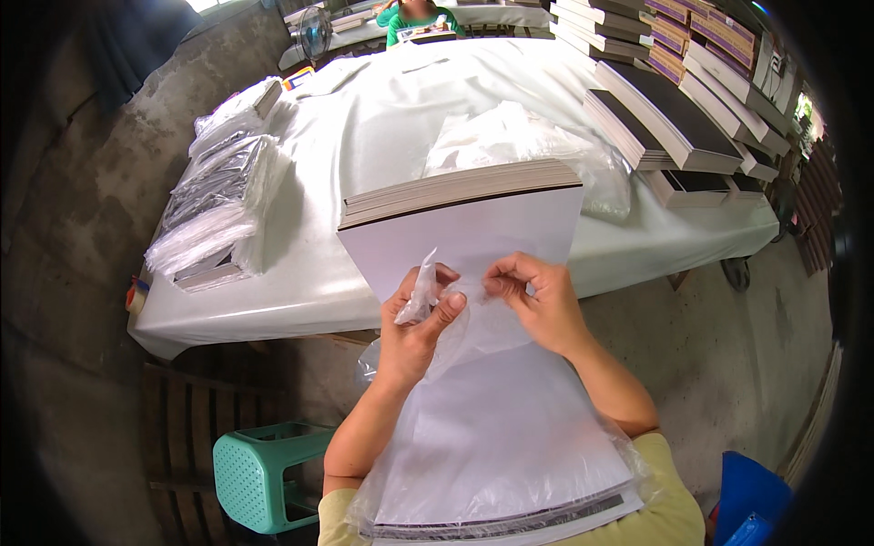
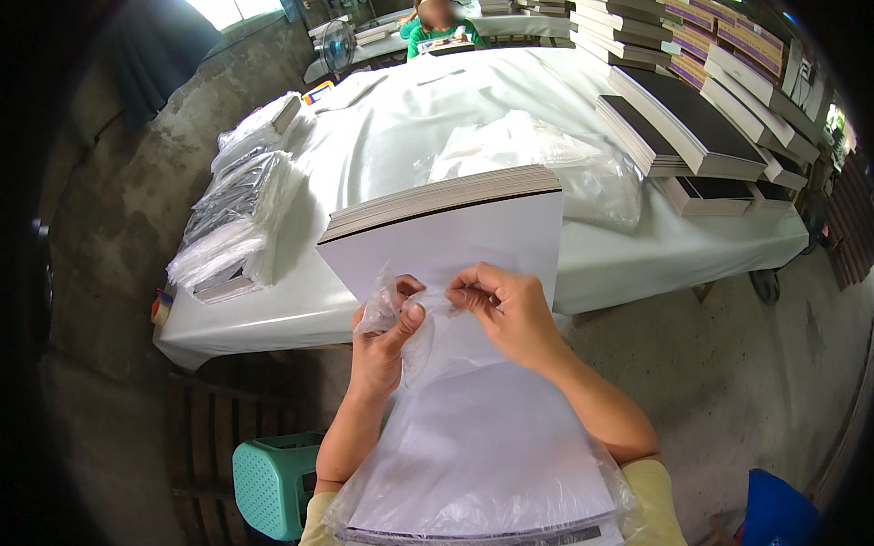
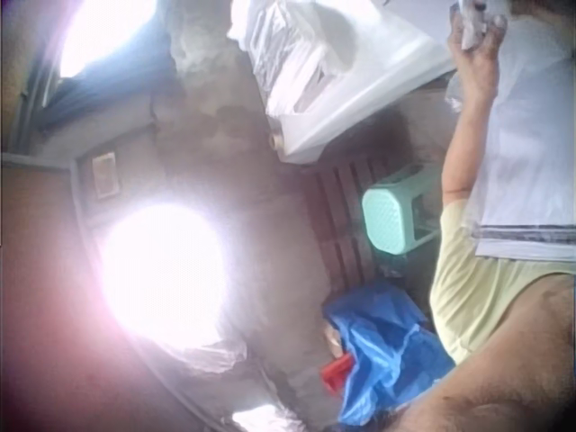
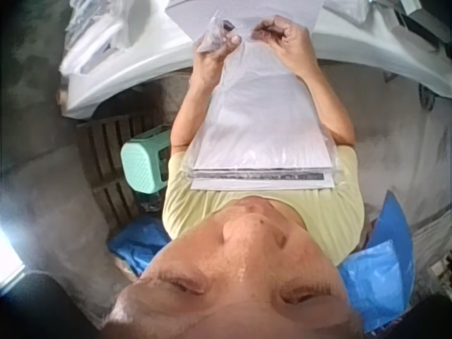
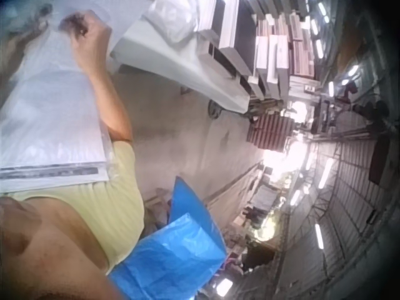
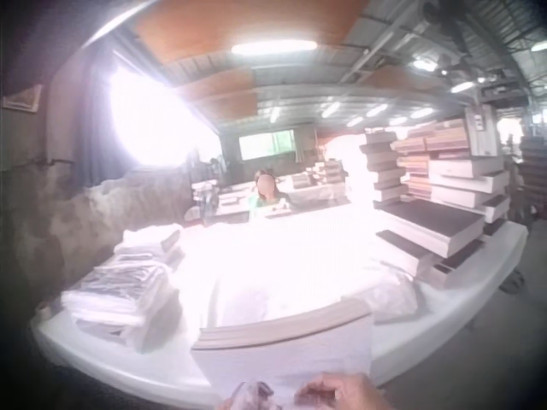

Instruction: The person places books into plastic bags one by one by hand.

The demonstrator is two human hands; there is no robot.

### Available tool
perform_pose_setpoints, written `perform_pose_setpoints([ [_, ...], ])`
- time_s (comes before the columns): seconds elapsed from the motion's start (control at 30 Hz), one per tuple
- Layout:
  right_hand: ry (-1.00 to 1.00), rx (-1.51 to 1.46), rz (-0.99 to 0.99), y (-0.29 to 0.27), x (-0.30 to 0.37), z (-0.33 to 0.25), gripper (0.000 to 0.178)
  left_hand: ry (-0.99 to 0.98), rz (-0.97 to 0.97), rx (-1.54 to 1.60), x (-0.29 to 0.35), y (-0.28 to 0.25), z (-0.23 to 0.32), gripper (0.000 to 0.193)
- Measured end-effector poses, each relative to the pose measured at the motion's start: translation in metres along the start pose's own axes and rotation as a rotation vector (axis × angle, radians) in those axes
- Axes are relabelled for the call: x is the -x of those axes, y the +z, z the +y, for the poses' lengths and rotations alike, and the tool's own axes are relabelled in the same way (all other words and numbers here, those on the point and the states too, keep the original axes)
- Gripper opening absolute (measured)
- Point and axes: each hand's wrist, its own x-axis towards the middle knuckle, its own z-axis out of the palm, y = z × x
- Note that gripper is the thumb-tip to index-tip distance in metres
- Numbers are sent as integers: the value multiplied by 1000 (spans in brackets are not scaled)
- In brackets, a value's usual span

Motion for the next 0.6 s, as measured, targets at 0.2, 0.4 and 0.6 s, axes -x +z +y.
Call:
perform_pose_setpoints([
  [0.2,-150,-69,86,3,-4,10,16,-140,-154,409,4,-8,-7,17],
  [0.4,451,-1060,-370,-15,-2,-5,32,80,-450,-398,3,-26,-2,21],
  [0.6,163,-704,-878,-57,25,37,73,-172,92,804,4,-58,8,28],
])
